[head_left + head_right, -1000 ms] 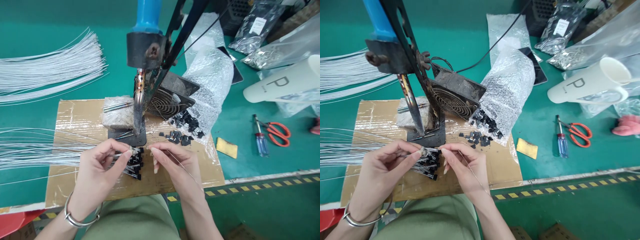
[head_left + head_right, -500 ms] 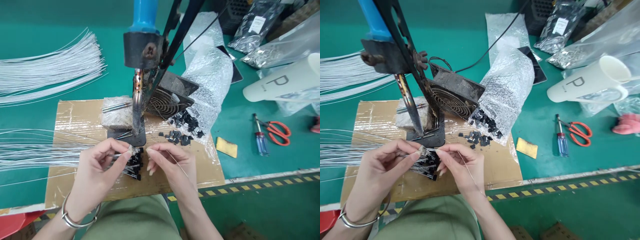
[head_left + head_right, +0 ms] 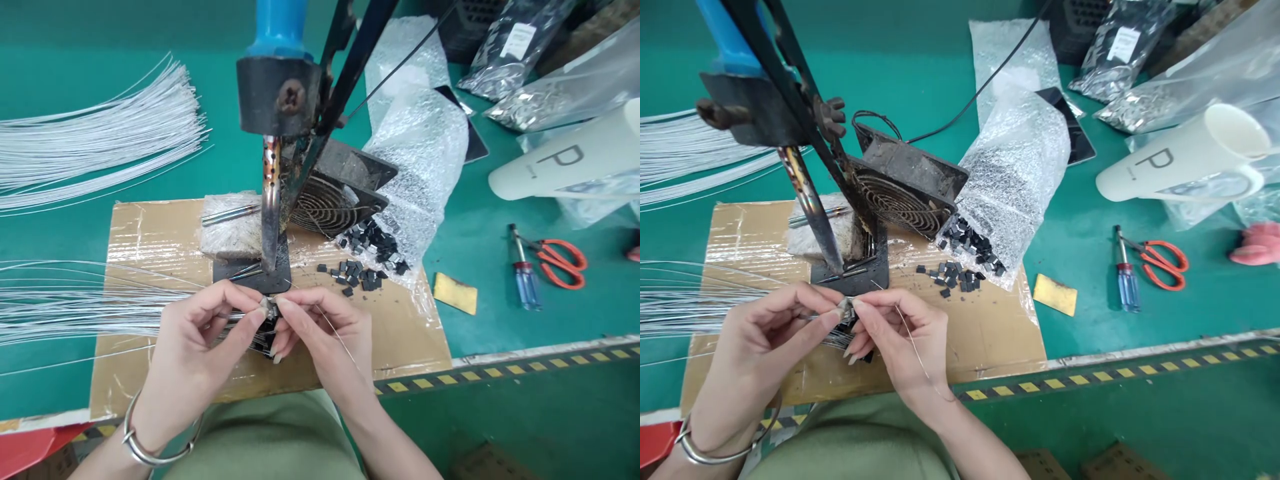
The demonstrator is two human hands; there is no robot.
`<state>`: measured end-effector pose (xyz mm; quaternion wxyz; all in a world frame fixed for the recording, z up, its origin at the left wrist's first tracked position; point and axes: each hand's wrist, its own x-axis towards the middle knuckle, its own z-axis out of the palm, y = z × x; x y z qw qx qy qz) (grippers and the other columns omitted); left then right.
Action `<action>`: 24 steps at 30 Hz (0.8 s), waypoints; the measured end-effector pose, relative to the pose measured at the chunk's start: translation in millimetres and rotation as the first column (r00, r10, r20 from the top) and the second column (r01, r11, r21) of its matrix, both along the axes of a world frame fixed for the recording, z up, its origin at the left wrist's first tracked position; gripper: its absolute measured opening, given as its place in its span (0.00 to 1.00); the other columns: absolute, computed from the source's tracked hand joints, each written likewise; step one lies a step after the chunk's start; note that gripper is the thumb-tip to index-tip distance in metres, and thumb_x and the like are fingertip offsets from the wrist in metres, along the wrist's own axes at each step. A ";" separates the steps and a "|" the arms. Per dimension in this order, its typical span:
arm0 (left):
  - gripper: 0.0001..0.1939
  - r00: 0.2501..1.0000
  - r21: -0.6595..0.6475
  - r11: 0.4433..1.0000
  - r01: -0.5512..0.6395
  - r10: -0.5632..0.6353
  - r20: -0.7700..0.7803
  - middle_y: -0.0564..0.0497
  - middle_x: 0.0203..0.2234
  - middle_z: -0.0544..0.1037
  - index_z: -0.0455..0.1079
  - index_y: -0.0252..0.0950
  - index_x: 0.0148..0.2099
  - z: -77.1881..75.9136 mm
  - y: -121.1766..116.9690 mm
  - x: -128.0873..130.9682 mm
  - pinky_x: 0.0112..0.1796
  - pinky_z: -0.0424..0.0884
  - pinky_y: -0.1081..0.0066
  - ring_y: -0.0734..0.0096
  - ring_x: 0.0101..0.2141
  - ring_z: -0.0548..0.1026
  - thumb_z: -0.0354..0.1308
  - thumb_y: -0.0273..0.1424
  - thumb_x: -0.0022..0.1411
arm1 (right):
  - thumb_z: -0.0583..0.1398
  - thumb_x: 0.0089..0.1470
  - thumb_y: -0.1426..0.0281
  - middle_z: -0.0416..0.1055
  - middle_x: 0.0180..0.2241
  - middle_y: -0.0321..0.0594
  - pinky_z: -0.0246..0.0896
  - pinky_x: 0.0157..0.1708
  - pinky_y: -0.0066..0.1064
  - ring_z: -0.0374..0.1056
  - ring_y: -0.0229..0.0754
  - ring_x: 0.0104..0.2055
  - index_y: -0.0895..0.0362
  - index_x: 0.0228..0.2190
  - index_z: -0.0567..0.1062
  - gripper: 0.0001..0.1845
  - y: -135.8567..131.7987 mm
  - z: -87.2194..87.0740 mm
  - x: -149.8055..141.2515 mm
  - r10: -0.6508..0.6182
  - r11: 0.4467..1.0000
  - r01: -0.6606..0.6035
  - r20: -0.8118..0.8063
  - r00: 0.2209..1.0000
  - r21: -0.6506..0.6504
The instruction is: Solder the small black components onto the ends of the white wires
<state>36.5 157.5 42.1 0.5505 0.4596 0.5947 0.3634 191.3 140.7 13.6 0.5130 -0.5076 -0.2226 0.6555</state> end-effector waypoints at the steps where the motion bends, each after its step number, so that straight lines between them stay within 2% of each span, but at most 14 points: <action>1: 0.06 1.000 -0.007 1.000 -0.011 0.011 -0.005 0.51 0.33 0.84 0.79 0.38 0.30 0.9 0.1 0.5 0.35 0.75 0.78 0.73 0.32 0.80 0.68 0.30 0.60 | 0.73 0.55 0.63 0.79 0.22 0.33 0.76 0.20 0.24 0.75 0.36 0.19 0.54 0.33 0.84 0.08 -0.4 0.8 -0.3 -0.001 1.000 0.001 -0.001 1.000 -0.015; 12: 0.06 0.997 -0.036 0.997 -0.075 0.075 -0.003 0.50 0.33 0.82 0.78 0.37 0.29 3.3 -2.6 6.5 0.37 0.75 0.75 0.71 0.33 0.79 0.68 0.30 0.59 | 0.73 0.54 0.63 0.78 0.20 0.34 0.76 0.18 0.24 0.74 0.38 0.17 0.55 0.31 0.83 0.09 -1.3 -5.0 -3.0 -0.009 0.999 0.007 0.045 0.999 0.046; 16: 0.06 0.998 -0.032 0.998 -0.046 0.045 -0.032 0.51 0.34 0.83 0.78 0.38 0.30 2.5 -2.0 3.5 0.36 0.73 0.76 0.72 0.33 0.79 0.67 0.30 0.60 | 0.73 0.54 0.65 0.79 0.20 0.33 0.75 0.18 0.22 0.74 0.36 0.17 0.55 0.32 0.83 0.08 -1.4 -4.5 -3.0 -0.009 0.999 0.010 -0.004 1.000 0.040; 21: 0.07 0.992 -0.033 0.997 0.076 -0.079 -0.101 0.50 0.37 0.83 0.78 0.39 0.31 -2.6 0.4 -4.8 0.30 0.71 0.75 0.70 0.33 0.80 0.67 0.34 0.63 | 0.73 0.54 0.63 0.79 0.20 0.34 0.76 0.18 0.23 0.74 0.37 0.17 0.56 0.31 0.83 0.10 -1.2 -3.5 -3.2 0.007 1.000 -0.008 0.013 1.000 0.014; 24: 0.06 0.996 -0.039 0.998 0.047 -0.049 -0.070 0.51 0.36 0.83 0.78 0.39 0.31 -2.5 -0.2 -3.7 0.32 0.71 0.76 0.72 0.33 0.79 0.67 0.32 0.62 | 0.73 0.54 0.63 0.79 0.20 0.34 0.76 0.18 0.23 0.75 0.37 0.17 0.56 0.31 0.83 0.10 -0.9 -3.5 -3.5 0.010 1.000 -0.010 0.016 1.000 0.015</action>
